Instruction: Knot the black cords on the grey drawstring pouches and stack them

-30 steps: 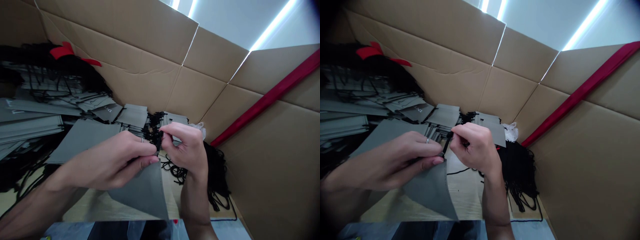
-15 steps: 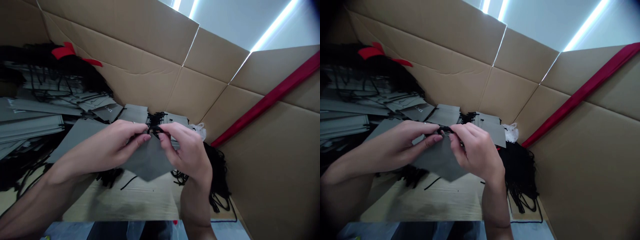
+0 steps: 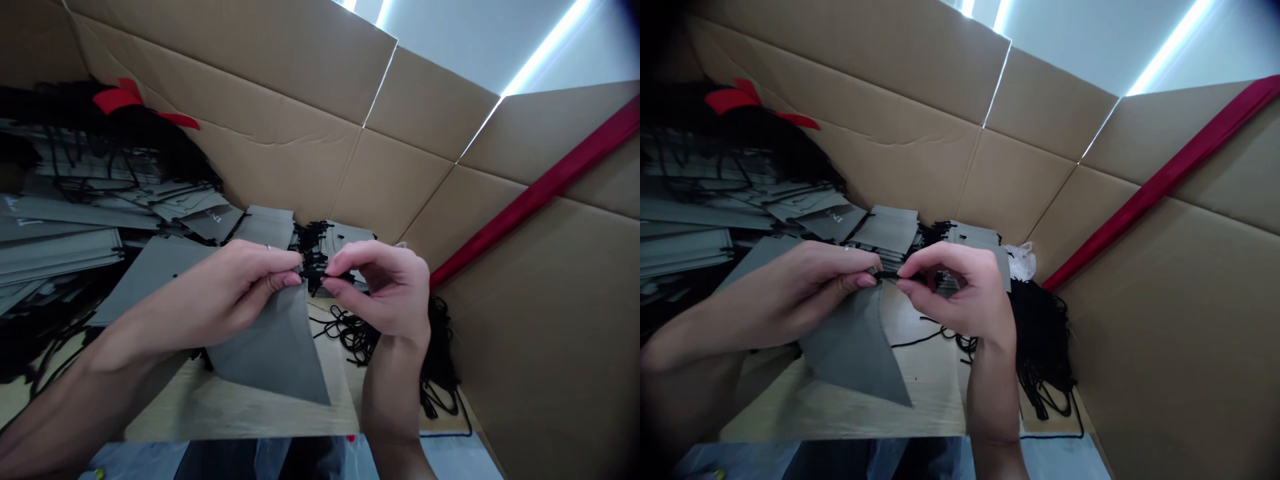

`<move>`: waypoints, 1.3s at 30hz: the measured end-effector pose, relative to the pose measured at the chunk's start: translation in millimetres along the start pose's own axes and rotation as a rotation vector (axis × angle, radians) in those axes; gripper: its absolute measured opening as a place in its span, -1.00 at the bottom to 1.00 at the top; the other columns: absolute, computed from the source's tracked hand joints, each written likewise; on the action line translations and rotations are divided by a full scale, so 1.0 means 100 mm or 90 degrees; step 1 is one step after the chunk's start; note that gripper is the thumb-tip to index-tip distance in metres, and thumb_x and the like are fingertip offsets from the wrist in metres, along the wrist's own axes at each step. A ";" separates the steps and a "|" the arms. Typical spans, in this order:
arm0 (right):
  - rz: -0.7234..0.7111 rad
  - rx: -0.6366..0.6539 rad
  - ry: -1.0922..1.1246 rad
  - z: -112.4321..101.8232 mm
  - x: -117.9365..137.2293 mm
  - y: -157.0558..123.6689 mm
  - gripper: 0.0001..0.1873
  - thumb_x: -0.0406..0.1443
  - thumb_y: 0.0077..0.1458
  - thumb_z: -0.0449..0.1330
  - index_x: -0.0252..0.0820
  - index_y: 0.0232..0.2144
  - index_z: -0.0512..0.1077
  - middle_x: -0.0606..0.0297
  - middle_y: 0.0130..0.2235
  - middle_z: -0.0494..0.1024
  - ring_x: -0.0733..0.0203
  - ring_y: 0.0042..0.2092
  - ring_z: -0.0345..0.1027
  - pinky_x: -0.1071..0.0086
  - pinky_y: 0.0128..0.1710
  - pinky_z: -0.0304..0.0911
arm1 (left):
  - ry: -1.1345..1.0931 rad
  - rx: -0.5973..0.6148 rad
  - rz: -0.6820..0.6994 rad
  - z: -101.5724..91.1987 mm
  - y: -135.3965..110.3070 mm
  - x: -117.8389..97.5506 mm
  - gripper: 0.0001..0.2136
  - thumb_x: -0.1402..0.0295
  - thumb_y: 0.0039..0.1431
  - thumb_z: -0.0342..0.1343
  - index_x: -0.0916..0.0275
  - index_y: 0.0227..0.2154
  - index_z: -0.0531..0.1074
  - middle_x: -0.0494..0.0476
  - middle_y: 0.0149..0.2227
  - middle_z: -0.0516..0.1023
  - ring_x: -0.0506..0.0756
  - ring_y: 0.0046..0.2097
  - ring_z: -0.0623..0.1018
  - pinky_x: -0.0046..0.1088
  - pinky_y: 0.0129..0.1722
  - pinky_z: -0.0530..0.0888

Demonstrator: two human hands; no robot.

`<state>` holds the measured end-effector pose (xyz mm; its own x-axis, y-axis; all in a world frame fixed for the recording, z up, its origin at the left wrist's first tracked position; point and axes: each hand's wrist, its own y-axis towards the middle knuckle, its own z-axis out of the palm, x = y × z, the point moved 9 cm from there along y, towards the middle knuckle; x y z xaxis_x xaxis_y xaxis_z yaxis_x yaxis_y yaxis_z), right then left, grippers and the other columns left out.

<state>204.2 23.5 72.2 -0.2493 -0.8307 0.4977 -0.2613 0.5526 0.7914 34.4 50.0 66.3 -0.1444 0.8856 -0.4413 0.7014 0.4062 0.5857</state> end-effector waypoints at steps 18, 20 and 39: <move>0.064 0.008 0.110 0.05 -0.18 0.04 -0.71 -0.35 0.32 0.54 -0.01 0.05 0.73 0.29 -0.10 0.83 0.23 -0.19 0.76 0.42 -0.22 0.68 | 0.010 0.035 0.054 -0.08 -0.15 -0.14 -0.71 0.43 0.62 0.00 0.14 -0.34 0.23 -0.10 -0.49 0.23 -0.01 -0.48 0.25 -0.41 -0.45 0.20; 0.056 0.027 0.014 0.01 -0.10 0.02 -0.66 -0.33 0.40 0.47 -0.01 0.17 0.69 0.26 0.00 0.83 0.17 -0.05 0.78 0.32 -0.03 0.72 | 0.018 0.021 0.039 -0.12 -0.15 -0.13 -0.69 0.40 0.63 -0.02 0.15 -0.36 0.25 -0.10 -0.50 0.27 -0.02 -0.49 0.26 -0.44 -0.45 0.23; -0.027 -0.069 -0.338 0.14 0.18 0.07 -0.74 -0.44 0.38 0.24 -0.15 -0.19 0.75 0.31 -0.27 0.81 0.27 -0.34 0.64 0.39 -0.29 0.48 | 0.084 0.051 0.071 0.14 -0.11 -0.22 -0.76 0.62 0.41 -0.07 0.16 -0.35 0.21 -0.09 -0.42 0.34 0.00 -0.38 0.29 -0.41 -0.34 0.23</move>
<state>184.6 13.1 81.8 -0.6848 -0.6883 0.2395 -0.1910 0.4866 0.8525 40.0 22.8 60.0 -0.1492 0.9483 -0.2800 0.7706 0.2889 0.5681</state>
